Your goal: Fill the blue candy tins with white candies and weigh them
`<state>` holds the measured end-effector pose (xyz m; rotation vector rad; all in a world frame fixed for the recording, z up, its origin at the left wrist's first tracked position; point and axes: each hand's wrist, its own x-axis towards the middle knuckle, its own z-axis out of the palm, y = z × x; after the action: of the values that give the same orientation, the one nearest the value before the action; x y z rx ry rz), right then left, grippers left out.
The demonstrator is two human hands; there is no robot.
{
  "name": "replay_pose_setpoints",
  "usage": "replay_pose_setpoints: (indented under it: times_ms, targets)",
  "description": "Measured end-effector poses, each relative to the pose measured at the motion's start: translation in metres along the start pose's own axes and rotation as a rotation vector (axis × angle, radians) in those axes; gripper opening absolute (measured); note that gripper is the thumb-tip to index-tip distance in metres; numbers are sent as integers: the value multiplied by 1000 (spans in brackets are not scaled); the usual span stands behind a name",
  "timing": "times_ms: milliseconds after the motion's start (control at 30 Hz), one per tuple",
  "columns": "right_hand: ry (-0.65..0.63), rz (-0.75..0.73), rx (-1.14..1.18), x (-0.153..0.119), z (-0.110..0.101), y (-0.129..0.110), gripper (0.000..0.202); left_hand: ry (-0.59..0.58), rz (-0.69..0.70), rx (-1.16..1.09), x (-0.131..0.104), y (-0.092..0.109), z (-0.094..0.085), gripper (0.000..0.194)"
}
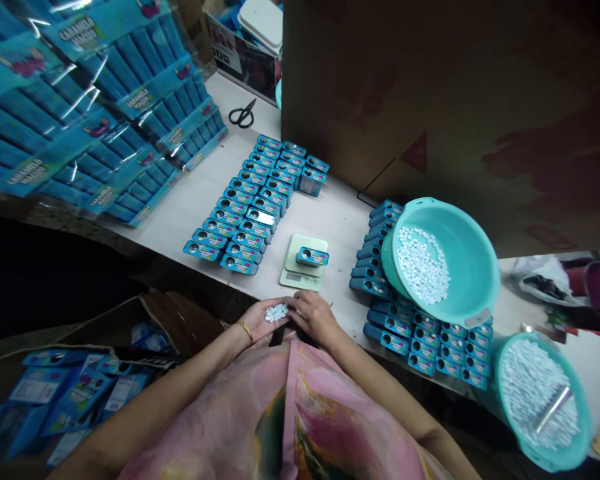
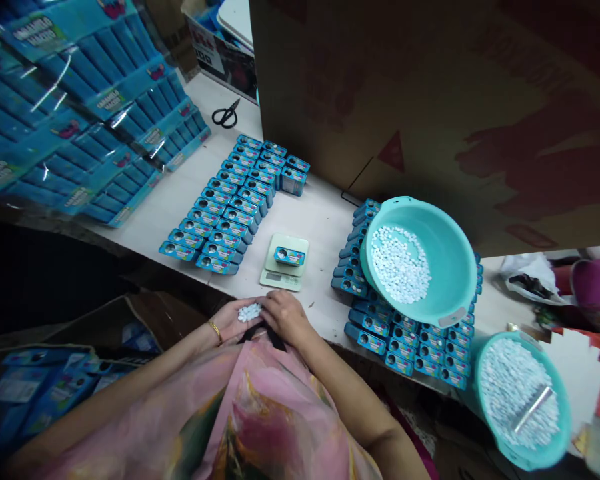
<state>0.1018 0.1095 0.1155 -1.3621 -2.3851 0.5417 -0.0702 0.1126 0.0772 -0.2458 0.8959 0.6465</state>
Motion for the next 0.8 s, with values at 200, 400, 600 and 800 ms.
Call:
replay_pose_setpoints:
  times_ms: [200,400,600,800]
  targets:
    - [419,422,297,26,11,79,55,7,155,-112,19,24,6,19]
    - [192,221,295,52,5,75,34,50,251,-197,44,46,19,20]
    - [-13,31,-198,52,-38,25,43,-5,270,-233,58,52,36,18]
    - [-36,-6,-310,52,-49,16,41,-27,234,-174,60,53,41,18]
